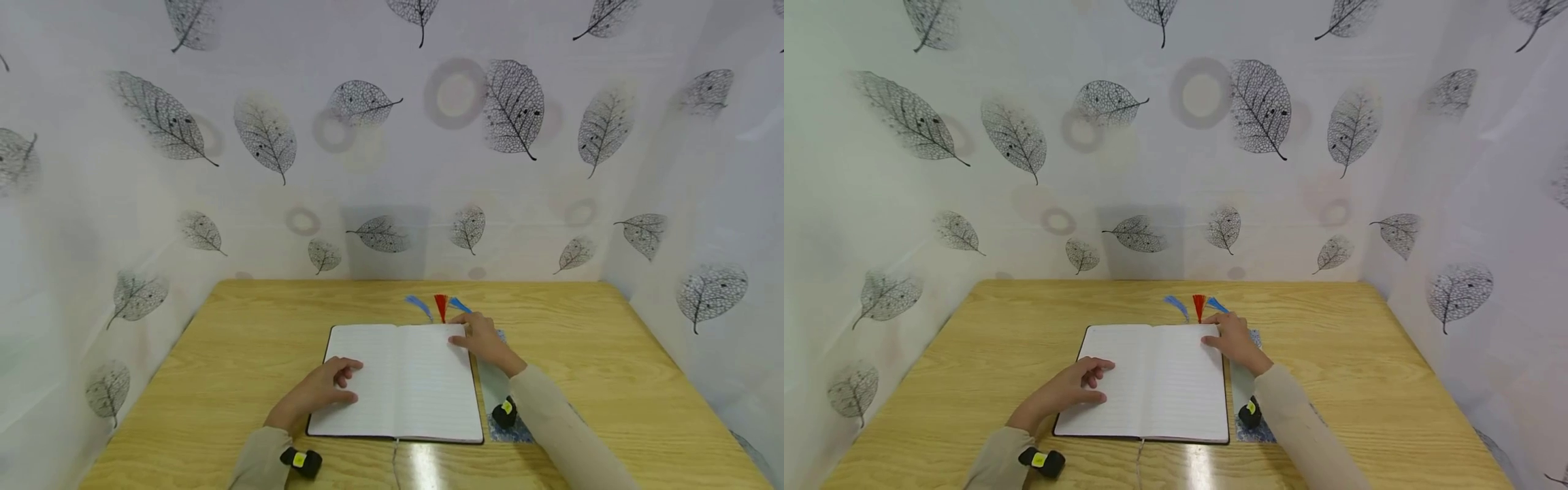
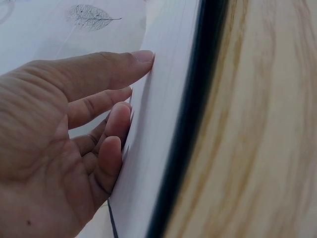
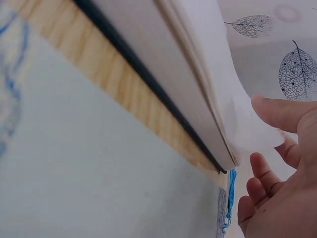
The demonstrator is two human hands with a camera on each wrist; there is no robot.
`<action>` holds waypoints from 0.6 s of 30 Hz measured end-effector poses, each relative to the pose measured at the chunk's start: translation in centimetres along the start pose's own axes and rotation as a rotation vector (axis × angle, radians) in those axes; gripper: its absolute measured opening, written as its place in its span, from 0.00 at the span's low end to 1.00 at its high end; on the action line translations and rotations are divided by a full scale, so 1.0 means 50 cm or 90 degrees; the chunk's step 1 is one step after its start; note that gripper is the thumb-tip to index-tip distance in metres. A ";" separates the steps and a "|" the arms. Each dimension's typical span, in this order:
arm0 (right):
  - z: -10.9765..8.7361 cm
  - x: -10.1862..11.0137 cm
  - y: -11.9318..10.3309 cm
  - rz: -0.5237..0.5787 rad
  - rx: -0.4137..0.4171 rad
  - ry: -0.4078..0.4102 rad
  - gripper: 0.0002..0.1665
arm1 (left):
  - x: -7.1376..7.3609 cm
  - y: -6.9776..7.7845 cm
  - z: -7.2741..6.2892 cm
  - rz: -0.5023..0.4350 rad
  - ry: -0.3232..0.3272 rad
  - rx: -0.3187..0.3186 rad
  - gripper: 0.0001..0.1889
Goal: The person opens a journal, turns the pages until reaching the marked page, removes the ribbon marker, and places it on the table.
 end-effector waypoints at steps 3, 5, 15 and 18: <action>-0.003 0.008 0.006 0.026 -0.009 -0.003 0.21 | 0.001 0.001 0.001 0.001 0.001 -0.002 0.28; -0.007 0.007 0.011 0.060 -0.020 -0.029 0.24 | 0.001 0.000 0.001 0.000 0.001 0.000 0.28; -0.048 -0.007 -0.001 0.139 -0.038 -0.132 0.38 | 0.000 -0.004 0.002 0.004 0.003 0.006 0.28; -0.060 -0.010 -0.013 0.142 -0.025 -0.147 0.38 | 0.000 -0.005 0.002 0.005 0.002 0.004 0.28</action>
Point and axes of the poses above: each hand's wrist, its own z-axis towards the middle knuckle, its own x-axis out of the back of the hand, y = z × x, the point moved 10 cm from there along z, towards the middle knuckle, and after that the axes turned 11 degrees about -x, right-handed, at the moved point
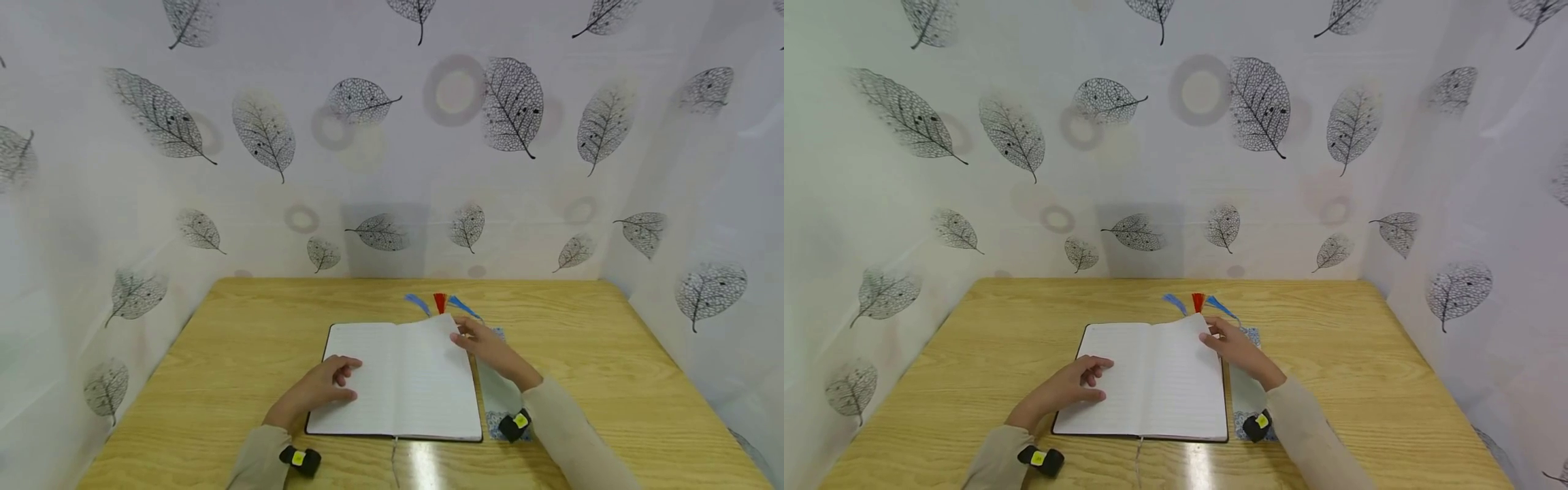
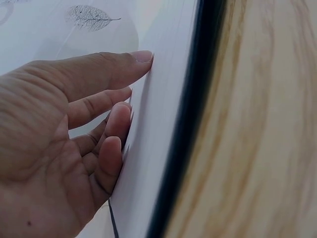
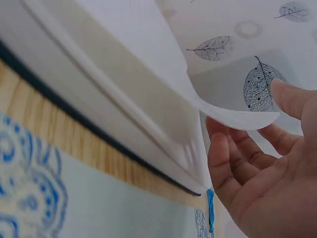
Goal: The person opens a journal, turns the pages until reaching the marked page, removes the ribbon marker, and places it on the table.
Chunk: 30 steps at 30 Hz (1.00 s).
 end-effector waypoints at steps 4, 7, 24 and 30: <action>-0.013 -0.006 -0.012 0.024 0.018 -0.019 0.35 | 0.000 0.002 0.001 0.004 -0.002 -0.009 0.28; -0.019 -0.011 -0.013 0.066 0.017 -0.043 0.35 | 0.001 0.005 0.001 0.005 -0.003 -0.016 0.28; -0.051 -0.055 -0.047 0.147 0.053 -0.148 0.36 | 0.023 -0.012 -0.017 0.004 0.023 0.037 0.28; -0.057 -0.069 -0.065 0.136 0.083 -0.153 0.36 | 0.037 -0.023 -0.023 0.016 0.034 0.045 0.27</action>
Point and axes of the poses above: each hand's wrist, its own z-axis towards the middle knuckle, its own x-axis out of the back of the hand, y = z × x, the point moved 10 cm from there along z, towards the middle knuckle, and after that the axes turned 11 degrees about -x, right-handed, at the moved point
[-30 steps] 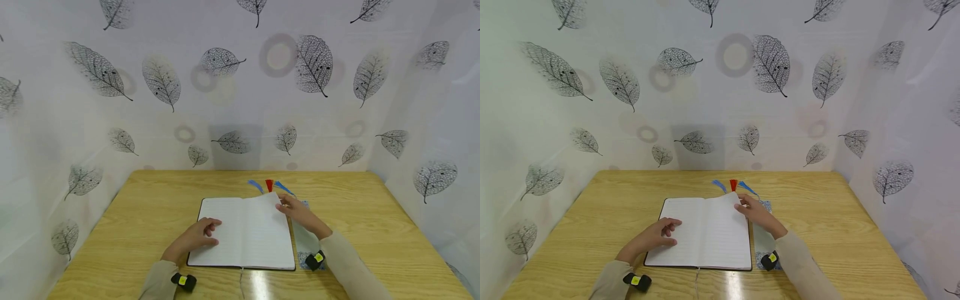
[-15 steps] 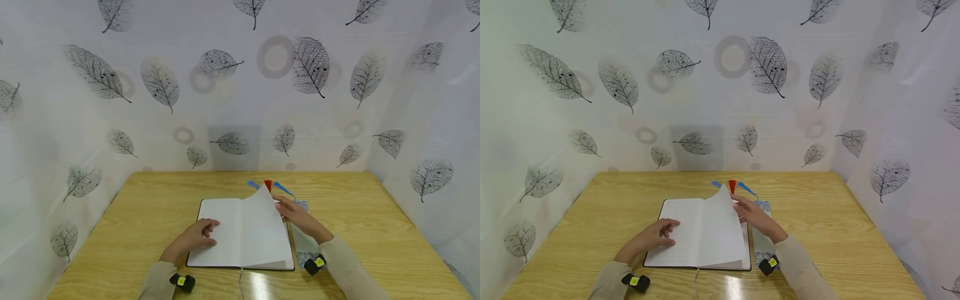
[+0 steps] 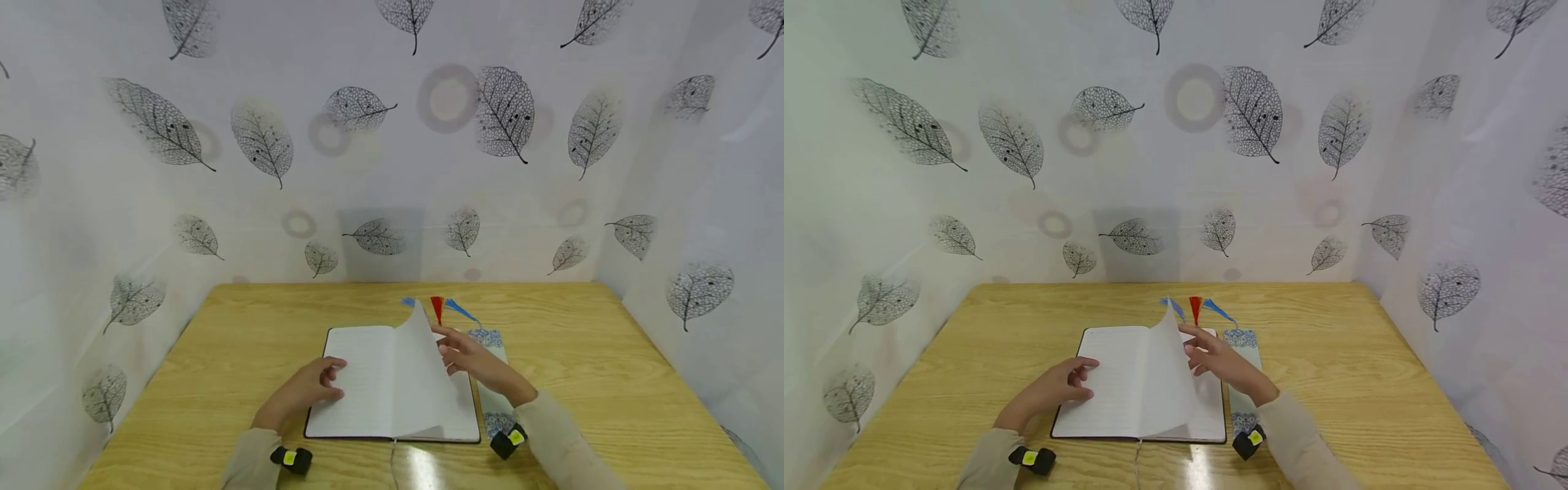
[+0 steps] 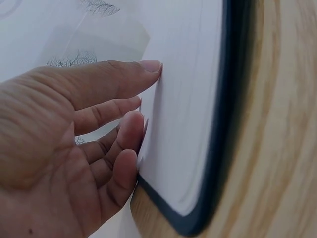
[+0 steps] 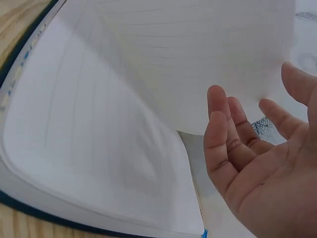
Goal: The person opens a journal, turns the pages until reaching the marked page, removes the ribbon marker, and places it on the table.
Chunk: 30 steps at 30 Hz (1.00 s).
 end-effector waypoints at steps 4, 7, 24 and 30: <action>0.002 -0.014 -0.004 -0.018 0.005 -0.006 0.38 | 0.006 -0.009 -0.004 0.006 0.001 0.007 0.27; 0.005 -0.028 -0.005 -0.030 -0.004 -0.009 0.39 | 0.012 -0.016 -0.008 -0.006 0.006 0.023 0.28; 0.042 -0.129 0.011 -0.039 -0.045 -0.054 0.42 | 0.057 -0.042 -0.022 -0.058 0.026 0.049 0.31; 0.057 -0.146 0.012 -0.084 -0.043 -0.033 0.40 | 0.075 -0.044 -0.031 -0.068 0.045 0.048 0.30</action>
Point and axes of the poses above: each hand's wrist, its own z-axis towards the middle knuckle, its own x-axis out of the back of the hand, y = z × x, the point moved 10 cm from there along z, towards the middle knuckle, and after that the axes turned 11 degrees about -x, right-handed, at the moved point
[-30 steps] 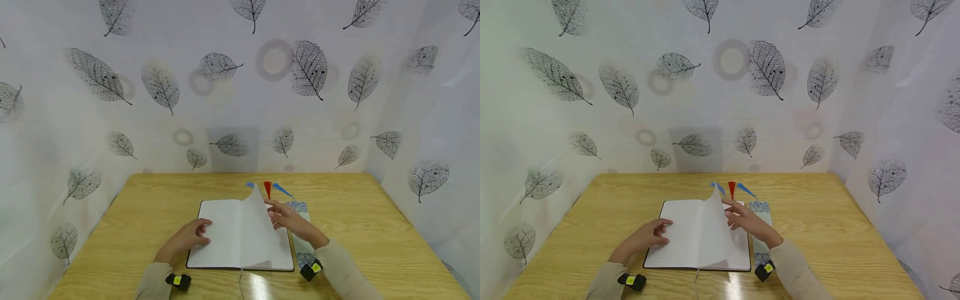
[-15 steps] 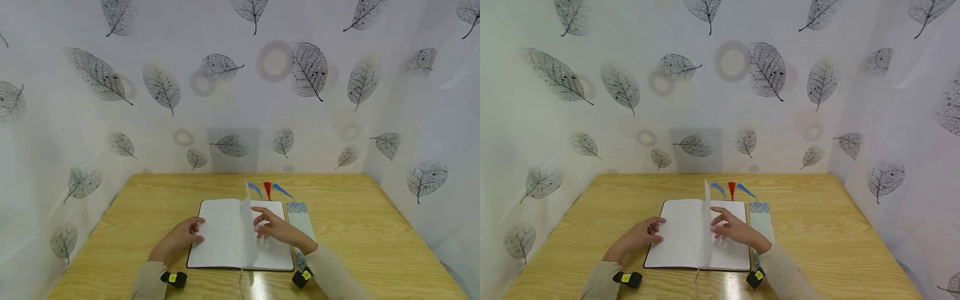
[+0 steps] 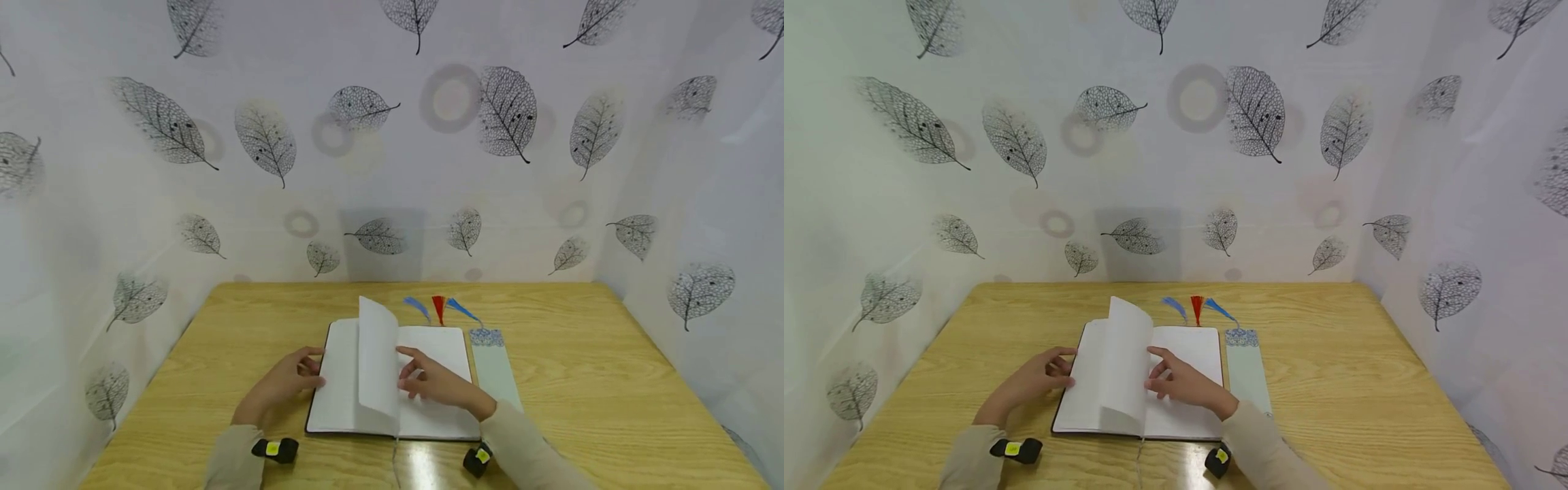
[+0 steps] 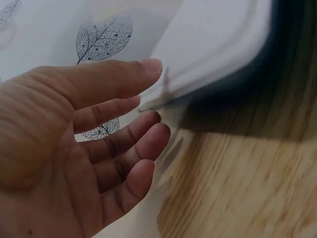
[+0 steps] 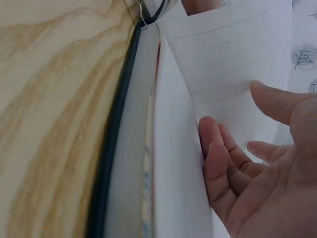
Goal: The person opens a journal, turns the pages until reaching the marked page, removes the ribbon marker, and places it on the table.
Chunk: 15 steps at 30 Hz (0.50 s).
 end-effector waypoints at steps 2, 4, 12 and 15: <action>0.003 -0.004 -0.001 -0.020 -0.002 0.006 0.40 | 0.004 -0.002 -0.001 -0.005 0.005 0.006 0.30; 0.006 -0.008 -0.002 -0.043 -0.006 0.010 0.39 | 0.007 -0.006 -0.002 -0.009 0.008 0.012 0.31; 0.025 -0.009 -0.013 -0.220 -0.021 0.112 0.38 | 0.024 -0.011 -0.001 0.002 0.017 -0.006 0.30; 0.030 -0.010 -0.017 -0.259 -0.046 0.160 0.39 | 0.034 -0.002 -0.004 0.014 0.019 -0.035 0.29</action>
Point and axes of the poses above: each hand's wrist, its own z-axis towards the middle knuckle, its own x-axis out of the back of the hand, y = z × x, the point moved 10 cm from there along z, towards the middle knuckle, and after that the axes turned 11 degrees about -x, right-handed, at the moved point
